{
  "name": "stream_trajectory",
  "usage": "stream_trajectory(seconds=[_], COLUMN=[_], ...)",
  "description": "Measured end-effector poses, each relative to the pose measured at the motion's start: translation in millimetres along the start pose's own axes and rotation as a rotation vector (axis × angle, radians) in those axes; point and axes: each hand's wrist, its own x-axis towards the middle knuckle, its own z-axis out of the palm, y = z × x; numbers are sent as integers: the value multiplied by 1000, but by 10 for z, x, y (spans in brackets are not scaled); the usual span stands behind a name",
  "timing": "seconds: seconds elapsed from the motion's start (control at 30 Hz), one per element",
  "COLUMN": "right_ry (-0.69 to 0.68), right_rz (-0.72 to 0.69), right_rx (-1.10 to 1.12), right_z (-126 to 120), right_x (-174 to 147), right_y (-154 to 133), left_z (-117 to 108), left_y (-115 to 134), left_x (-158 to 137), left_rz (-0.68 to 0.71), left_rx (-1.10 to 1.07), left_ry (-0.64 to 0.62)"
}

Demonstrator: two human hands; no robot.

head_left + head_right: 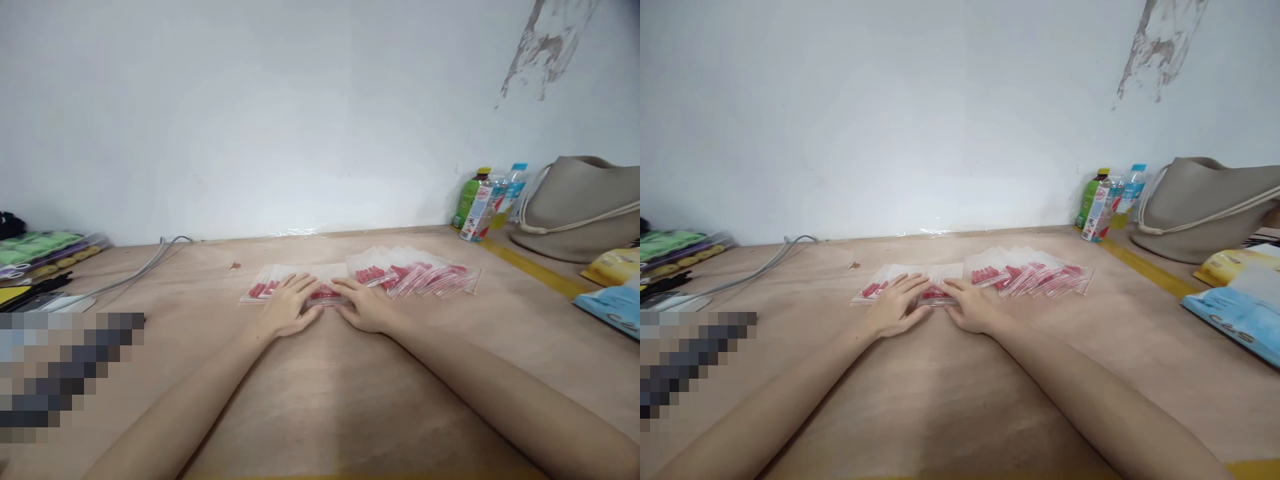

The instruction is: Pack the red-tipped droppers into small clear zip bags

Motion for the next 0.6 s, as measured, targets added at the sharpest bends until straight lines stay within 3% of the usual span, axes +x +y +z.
stream_trajectory(seconds=[0.13,0.37,0.6], right_ry=[76,125,131], right_rz=[72,-83,3], right_rx=[-176,-388,-449], right_z=[-82,-54,-48], right_x=[-79,-41,-22], right_y=[71,142,140], left_z=[113,206,190], left_y=[76,86,122], left_x=[27,38,40], left_rz=[-46,-103,-19], left_rx=[-20,5,39], left_ry=[-85,46,138])
